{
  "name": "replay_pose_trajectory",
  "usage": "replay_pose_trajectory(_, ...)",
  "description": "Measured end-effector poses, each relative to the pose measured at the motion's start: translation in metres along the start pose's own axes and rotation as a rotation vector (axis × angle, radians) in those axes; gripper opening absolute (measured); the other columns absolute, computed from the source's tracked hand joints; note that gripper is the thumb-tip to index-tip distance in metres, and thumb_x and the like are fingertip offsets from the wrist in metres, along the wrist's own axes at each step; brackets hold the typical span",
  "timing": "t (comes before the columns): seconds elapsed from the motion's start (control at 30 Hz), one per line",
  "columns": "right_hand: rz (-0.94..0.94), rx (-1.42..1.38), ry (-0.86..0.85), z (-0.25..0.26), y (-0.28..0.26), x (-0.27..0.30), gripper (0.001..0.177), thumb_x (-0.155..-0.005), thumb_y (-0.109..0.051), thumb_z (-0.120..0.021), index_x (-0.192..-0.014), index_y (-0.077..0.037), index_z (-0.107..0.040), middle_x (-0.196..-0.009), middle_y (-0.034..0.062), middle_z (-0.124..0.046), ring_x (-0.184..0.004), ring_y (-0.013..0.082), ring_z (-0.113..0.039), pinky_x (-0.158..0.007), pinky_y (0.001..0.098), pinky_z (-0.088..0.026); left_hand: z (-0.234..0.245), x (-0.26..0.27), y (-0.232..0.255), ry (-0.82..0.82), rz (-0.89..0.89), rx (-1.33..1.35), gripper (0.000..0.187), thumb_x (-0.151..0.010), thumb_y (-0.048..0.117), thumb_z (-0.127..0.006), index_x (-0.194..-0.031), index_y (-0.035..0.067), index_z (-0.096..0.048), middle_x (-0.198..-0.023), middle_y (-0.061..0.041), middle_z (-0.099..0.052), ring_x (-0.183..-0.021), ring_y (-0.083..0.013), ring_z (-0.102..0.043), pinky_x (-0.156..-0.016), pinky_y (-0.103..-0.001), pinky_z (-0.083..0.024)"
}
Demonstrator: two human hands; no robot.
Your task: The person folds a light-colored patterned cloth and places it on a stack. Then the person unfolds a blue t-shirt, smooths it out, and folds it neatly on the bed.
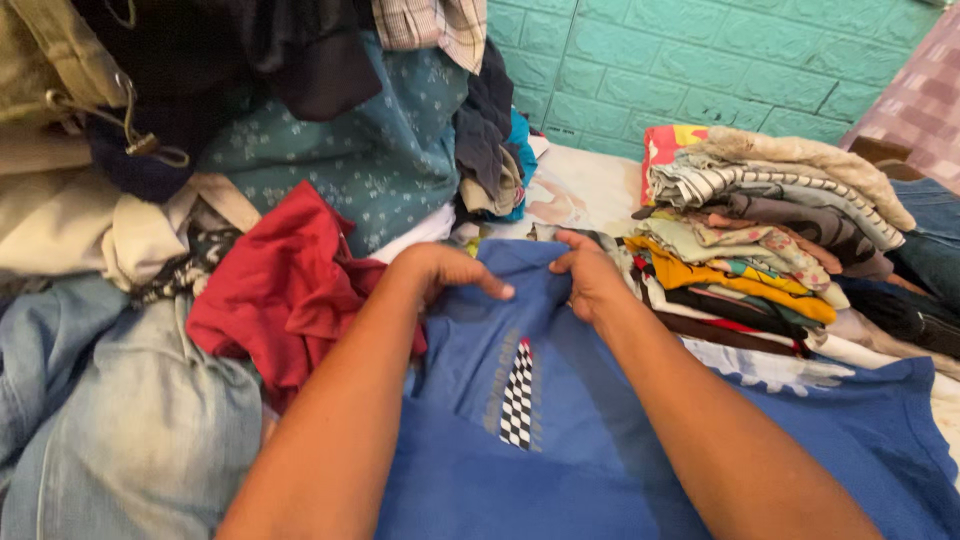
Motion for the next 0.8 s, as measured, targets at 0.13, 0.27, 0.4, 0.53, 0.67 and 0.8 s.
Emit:
replay_pose_trajectory(0.13, 0.103, -0.12, -0.122, 0.012, 0.003, 0.005, 0.075, -0.076, 0.016, -0.052, -0.147, -0.007, -0.05, -0.133, 0.0168, -0.061, -0.111, 0.0256, -0.063, -0.095, 0.0355, -0.053, 0.004, 0.013, -0.011, -0.038, 0.175, -0.357, 0.079, -0.066, 0.039, -0.088, -0.13, -0.002, -0.067, -0.132, -0.019, -0.072, -0.115, -0.0346, -0.069, -0.101, -0.043, -0.051)
replay_pose_trajectory(0.27, 0.099, -0.199, -0.172, 0.021, 0.011, 0.0, 0.075, -0.075, 0.016, -0.051, -0.146, -0.009, -0.051, -0.132, 0.0127, -0.061, -0.109, 0.0217, -0.062, -0.096, 0.0327, -0.05, -0.004, 0.03, -0.013, -0.14, 0.131, -0.316, 0.07, -0.066, 0.028, -0.089, -0.127, 0.003, -0.064, -0.132, -0.013, -0.071, -0.117, -0.03, -0.07, -0.1, -0.041, -0.055)
replay_pose_trajectory(0.4, 0.105, -0.192, -0.185, 0.025, 0.011, -0.001, 0.071, -0.076, 0.016, -0.051, -0.144, -0.006, -0.053, -0.125, 0.0124, -0.064, -0.105, 0.0208, -0.063, -0.095, 0.031, -0.05, -0.026, 0.059, -0.024, -0.268, 0.069, -0.137, 0.069, -0.068, 0.03, -0.086, -0.128, 0.003, -0.064, -0.126, -0.016, -0.072, -0.106, -0.0296, -0.07, -0.09, -0.043, -0.054)
replay_pose_trajectory(0.53, 0.086, -0.134, -0.214, 0.011, 0.015, 0.005, 0.067, -0.077, 0.015, -0.051, -0.141, -0.006, -0.054, -0.117, 0.012, -0.067, -0.101, 0.0213, -0.064, -0.093, 0.0323, -0.052, -0.034, 0.104, -0.039, -0.218, -0.057, -0.248, 0.067, -0.068, 0.018, -0.089, -0.129, 0.005, -0.063, -0.124, -0.01, -0.075, -0.106, -0.0204, -0.073, -0.095, -0.039, -0.056)
replay_pose_trajectory(0.67, 0.12, -0.083, -0.218, 0.015, 0.012, 0.009, 0.066, -0.078, 0.014, -0.054, -0.141, -0.005, -0.057, -0.116, 0.0117, -0.067, -0.101, 0.0198, -0.064, -0.093, 0.0302, -0.051, -0.028, 0.128, -0.034, -0.132, -0.085, -0.182, 0.064, -0.078, 0.02, -0.088, -0.131, -0.008, -0.067, -0.116, -0.016, -0.077, -0.094, -0.0224, -0.072, -0.082, -0.04, -0.057)
replay_pose_trajectory(0.8, 0.149, -0.029, -0.262, 0.002, 0.009, 0.014, 0.065, -0.079, 0.013, -0.055, -0.143, -0.003, -0.055, -0.12, 0.0119, -0.067, -0.105, 0.0191, -0.065, -0.095, 0.029, -0.05, -0.02, 0.152, -0.042, -0.058, -0.031, 0.055, 0.07, -0.072, 0.014, -0.084, -0.136, 0.007, -0.057, -0.113, -0.008, -0.076, -0.093, -0.0246, -0.077, -0.074, -0.041, -0.066)
Point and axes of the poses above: each hand's wrist, its own x-axis away from the middle knuckle, its own z-axis out of the back of the hand, y = z × x, the point moved 9 cm from there along -x, towards the middle knuckle
